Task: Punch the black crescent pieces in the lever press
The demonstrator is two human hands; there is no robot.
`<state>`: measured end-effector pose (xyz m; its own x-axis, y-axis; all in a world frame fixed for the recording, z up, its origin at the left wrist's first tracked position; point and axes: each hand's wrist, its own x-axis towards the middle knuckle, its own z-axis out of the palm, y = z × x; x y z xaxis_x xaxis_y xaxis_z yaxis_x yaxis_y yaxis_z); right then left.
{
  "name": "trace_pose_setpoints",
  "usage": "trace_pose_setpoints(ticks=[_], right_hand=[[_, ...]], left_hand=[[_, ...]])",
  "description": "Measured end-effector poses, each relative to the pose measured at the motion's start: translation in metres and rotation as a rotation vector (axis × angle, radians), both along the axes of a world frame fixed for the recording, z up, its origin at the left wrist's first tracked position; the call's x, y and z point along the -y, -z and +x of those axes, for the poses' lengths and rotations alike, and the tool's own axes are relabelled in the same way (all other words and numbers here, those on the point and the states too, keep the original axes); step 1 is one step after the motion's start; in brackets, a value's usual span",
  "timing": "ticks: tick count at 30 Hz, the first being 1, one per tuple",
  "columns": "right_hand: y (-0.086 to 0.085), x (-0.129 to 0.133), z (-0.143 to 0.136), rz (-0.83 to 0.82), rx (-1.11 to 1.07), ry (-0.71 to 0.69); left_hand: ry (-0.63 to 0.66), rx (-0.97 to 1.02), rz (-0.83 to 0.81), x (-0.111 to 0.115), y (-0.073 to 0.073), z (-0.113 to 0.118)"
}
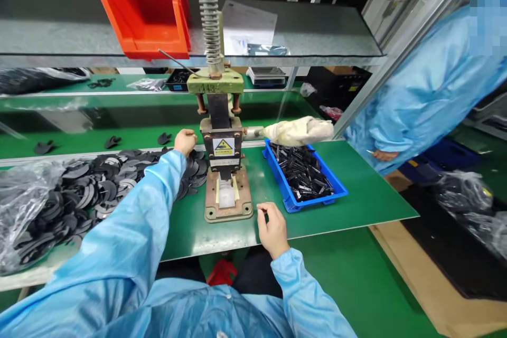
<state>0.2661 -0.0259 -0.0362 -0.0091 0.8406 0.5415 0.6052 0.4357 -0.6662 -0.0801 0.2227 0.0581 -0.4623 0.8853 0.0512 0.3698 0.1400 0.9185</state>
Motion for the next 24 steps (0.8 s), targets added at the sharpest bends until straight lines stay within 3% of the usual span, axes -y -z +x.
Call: trace_pose_setpoints(ticks=[3,5,11,14,18,21,24], right_hand=[[-0.001,-0.001,-0.001,0.005,-0.005,-0.027],[-0.003,-0.001,-0.003,0.013,-0.011,-0.047],[-0.016,0.012,-0.003,0.011,0.047,-0.136],[-0.034,0.015,0.017,-0.014,0.111,-0.114],[-0.069,-0.001,0.076,-0.096,0.207,0.135],[-0.092,-0.031,0.13,-0.243,0.315,0.367],[-0.104,-0.062,0.167,-0.448,0.444,0.469]], left_hand=[[-0.024,0.01,0.033,0.032,0.006,0.0],[-0.011,0.01,0.092,0.067,0.015,0.006],[0.223,-0.145,0.139,0.208,0.067,0.025],[0.319,-0.176,0.074,0.256,0.093,0.016],[0.33,-0.146,0.091,0.274,0.113,0.007],[0.366,-0.173,0.135,0.272,0.117,0.01],[0.44,-0.196,0.189,0.269,0.114,0.016]])
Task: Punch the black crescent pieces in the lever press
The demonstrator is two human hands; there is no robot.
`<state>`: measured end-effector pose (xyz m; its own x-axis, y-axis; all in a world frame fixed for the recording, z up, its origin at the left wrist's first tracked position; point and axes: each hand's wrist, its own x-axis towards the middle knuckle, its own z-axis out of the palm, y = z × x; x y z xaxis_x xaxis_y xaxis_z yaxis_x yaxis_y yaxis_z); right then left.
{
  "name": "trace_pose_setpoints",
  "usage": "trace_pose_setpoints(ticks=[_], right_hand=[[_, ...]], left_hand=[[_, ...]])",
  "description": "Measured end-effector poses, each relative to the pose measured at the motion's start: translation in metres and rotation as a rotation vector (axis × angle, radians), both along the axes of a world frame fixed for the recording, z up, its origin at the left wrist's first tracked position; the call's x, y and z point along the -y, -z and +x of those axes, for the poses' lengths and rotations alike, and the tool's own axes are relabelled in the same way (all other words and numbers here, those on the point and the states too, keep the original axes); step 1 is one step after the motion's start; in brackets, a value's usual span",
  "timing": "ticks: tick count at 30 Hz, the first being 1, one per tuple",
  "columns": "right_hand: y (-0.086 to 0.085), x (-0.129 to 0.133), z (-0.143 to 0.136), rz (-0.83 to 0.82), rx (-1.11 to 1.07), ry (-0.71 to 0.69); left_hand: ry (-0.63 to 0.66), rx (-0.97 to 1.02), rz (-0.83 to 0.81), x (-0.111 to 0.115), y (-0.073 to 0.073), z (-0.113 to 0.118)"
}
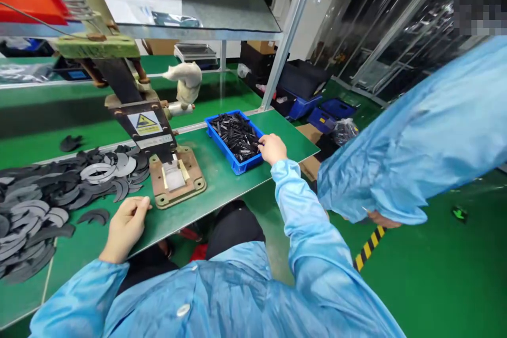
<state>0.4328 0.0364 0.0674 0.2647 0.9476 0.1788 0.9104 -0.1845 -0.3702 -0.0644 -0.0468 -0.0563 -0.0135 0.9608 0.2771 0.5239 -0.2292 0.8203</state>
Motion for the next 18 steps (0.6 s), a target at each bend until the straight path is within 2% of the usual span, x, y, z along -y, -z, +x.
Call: trace_pose_setpoints(ticks=[4,8,14,16,18], right_hand=[[0.0,-0.029,0.008,-0.202,0.068,0.021],[0.0,-0.039,-0.001,-0.218,0.053,0.033],[-0.014,-0.023,-0.01,0.036,-0.134,0.053],[-0.015,-0.007,-0.023,0.158,-0.234,0.02],[-0.009,0.015,-0.045,0.256,-0.353,-0.064]], left_hand=[[0.031,0.007,0.014,0.002,-0.003,0.004],[0.028,0.007,0.025,0.004,-0.005,0.004],[0.036,0.011,0.036,0.002,-0.004,0.003],[0.029,0.014,0.052,0.002,-0.004,0.002],[0.007,0.017,0.087,0.004,-0.01,0.005]])
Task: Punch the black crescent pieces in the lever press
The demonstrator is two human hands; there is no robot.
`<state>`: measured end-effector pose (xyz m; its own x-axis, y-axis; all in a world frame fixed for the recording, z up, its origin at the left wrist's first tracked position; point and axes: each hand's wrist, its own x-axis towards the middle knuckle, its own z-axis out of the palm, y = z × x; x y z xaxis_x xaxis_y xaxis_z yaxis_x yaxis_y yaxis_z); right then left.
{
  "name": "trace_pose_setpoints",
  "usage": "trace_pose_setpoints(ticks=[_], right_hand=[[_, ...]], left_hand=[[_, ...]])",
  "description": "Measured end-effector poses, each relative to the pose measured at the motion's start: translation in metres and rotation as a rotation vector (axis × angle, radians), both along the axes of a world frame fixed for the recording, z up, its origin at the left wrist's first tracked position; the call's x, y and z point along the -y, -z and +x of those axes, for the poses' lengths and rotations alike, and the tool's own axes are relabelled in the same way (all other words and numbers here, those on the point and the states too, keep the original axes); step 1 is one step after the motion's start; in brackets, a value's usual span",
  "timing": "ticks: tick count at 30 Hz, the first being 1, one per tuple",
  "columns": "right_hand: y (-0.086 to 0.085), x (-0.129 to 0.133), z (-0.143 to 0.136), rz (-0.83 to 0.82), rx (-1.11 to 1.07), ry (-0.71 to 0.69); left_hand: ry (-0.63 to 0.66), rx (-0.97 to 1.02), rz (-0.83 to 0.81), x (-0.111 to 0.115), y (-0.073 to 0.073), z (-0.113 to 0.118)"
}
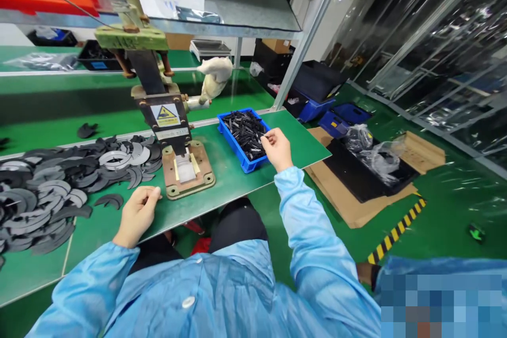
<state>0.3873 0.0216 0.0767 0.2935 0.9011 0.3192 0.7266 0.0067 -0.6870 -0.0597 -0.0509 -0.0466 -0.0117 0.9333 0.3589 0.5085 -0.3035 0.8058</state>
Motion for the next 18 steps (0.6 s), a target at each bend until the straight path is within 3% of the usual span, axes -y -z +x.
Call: trace_pose_setpoints(ticks=[3,6,9,14,18], right_hand=[[0.021,0.043,-0.05,0.091,-0.16,-0.2],[0.043,0.085,-0.101,0.119,-0.277,-0.396],[0.052,0.111,-0.137,0.131,-0.354,-0.537],[0.053,0.115,-0.159,0.191,-0.362,-0.702],[0.056,0.113,-0.162,0.208,-0.326,-0.731]], left_hand=[[0.011,0.018,0.093,0.013,-0.02,0.011],[0.147,0.05,0.192,0.033,-0.048,0.031],[0.263,0.082,0.223,0.048,-0.07,0.05],[0.331,0.102,0.217,0.057,-0.079,0.058],[0.328,0.104,0.221,0.057,-0.078,0.056]])
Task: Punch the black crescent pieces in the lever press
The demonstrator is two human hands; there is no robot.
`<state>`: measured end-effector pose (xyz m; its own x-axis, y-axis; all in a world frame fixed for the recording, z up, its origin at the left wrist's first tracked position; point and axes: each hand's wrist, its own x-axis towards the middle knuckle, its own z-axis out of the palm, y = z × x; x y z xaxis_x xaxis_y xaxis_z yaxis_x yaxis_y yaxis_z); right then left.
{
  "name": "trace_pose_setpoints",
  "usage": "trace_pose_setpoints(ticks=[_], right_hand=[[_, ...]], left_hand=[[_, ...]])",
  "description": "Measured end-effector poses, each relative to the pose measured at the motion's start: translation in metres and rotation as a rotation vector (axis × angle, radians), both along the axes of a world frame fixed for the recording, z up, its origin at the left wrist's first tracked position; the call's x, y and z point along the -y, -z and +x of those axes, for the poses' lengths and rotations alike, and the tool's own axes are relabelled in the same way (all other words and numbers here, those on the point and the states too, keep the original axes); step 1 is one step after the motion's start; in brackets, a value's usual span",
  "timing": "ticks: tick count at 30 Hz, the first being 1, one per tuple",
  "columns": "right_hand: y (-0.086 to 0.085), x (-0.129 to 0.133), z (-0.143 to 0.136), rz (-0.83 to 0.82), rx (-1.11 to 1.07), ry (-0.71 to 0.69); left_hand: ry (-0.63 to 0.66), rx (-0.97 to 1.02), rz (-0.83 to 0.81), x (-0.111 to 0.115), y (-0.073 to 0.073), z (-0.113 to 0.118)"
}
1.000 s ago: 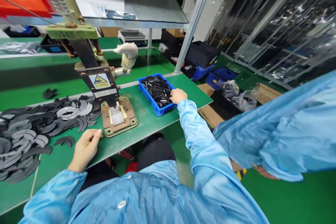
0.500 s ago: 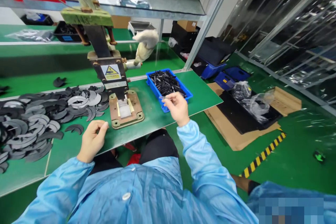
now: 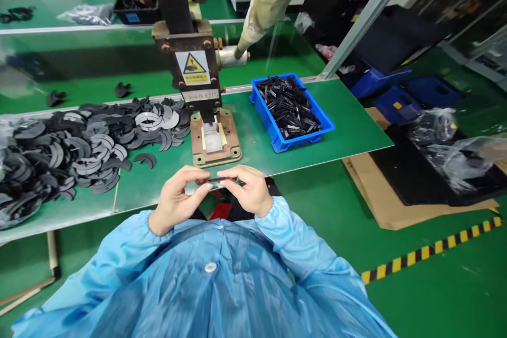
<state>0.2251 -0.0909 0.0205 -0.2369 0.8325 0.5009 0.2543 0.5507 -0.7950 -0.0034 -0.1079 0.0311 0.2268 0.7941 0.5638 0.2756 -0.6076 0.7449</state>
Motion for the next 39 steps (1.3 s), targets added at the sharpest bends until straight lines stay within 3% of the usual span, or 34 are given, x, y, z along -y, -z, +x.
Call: trace_pose_setpoints(ticks=[6,10,12,14,17,19,21,22,25,28,31,33,36,39], right_hand=[[0.008,0.002,-0.001,-0.053,0.027,-0.015],[-0.012,-0.022,0.018,-0.036,0.078,0.007],[-0.041,-0.049,0.033,0.062,0.044,0.127],[-0.083,-0.079,0.047,0.255,-0.049,0.199],[-0.158,-0.115,0.052,0.49,-0.168,0.156],[-0.198,-0.125,0.044,0.527,-0.144,0.072],[-0.219,-0.126,0.031,0.514,-0.066,0.056],[-0.221,-0.123,0.024,0.503,-0.045,0.081],[-0.2,-0.109,0.009,0.516,-0.105,0.142],[-0.154,-0.09,0.006,0.567,-0.216,0.109],[-0.107,-0.074,0.011,0.558,-0.169,0.115],[-0.085,-0.069,0.014,0.549,-0.137,0.152],[-0.071,-0.071,0.014,0.587,-0.183,0.193],[-0.069,-0.077,0.01,0.605,-0.238,0.222]], left_hand=[[-0.028,-0.051,-0.007,0.0,0.002,0.0],[-0.135,-0.156,-0.03,-0.026,0.009,-0.015],[-0.229,-0.192,-0.037,-0.052,0.015,-0.027],[-0.291,-0.237,-0.049,-0.083,0.022,-0.037],[-0.305,-0.339,-0.048,-0.124,0.032,-0.044],[-0.28,-0.426,-0.03,-0.141,0.035,-0.043],[-0.247,-0.521,-0.008,-0.151,0.036,-0.041],[-0.233,-0.566,0.005,-0.153,0.035,-0.04],[-0.192,-0.664,0.054,-0.154,0.032,-0.038],[-0.148,-0.684,0.071,-0.153,0.03,-0.037],[-0.145,-0.64,0.055,-0.151,0.031,-0.033],[-0.156,-0.579,0.034,-0.147,0.032,-0.03],[-0.188,-0.492,0.011,-0.132,0.033,-0.033],[-0.266,-0.516,-0.001,-0.108,0.032,-0.061]])
